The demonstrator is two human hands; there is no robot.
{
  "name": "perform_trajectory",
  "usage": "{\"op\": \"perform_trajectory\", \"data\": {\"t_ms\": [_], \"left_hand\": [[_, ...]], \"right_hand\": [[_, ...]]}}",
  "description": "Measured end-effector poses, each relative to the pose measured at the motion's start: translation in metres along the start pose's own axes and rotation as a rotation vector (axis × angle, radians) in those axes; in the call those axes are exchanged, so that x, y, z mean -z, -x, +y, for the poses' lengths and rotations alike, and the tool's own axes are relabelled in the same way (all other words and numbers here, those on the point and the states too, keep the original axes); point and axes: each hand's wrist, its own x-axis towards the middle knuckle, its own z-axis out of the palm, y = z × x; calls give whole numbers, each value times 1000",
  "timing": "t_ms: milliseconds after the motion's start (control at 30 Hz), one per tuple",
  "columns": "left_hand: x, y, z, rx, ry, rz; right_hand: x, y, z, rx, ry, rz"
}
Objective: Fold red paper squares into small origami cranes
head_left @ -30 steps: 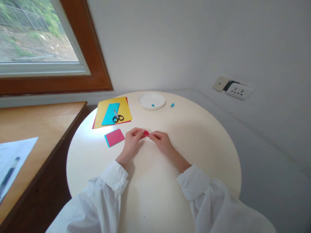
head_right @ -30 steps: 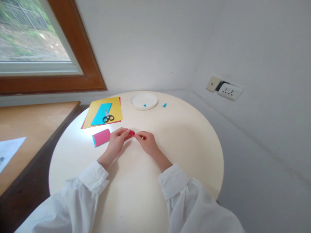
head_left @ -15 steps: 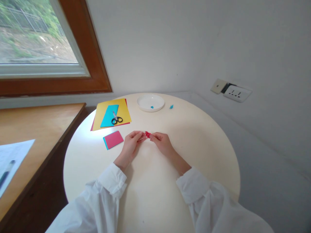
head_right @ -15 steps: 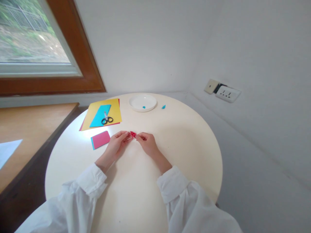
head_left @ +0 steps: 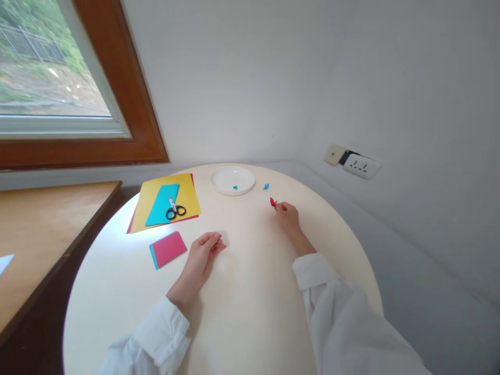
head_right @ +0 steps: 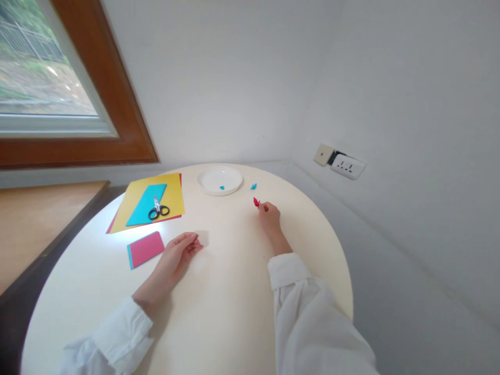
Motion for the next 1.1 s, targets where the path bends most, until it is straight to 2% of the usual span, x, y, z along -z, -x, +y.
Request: {"op": "perform_trajectory", "data": {"t_ms": [200,400,800,1100], "left_hand": [[0,-4,0,61,80,40],[0,-5,0,79,92,43],[-1,-3,2,73,95,36],[-3,-3,4,93,88,43]], "right_hand": [[-9,-41,7,-119,204,23],[-19,-62,6,-193,338,7],[-21,-67,3,-227,391,-23],[-22,-69,9,-246,350,46]]}}
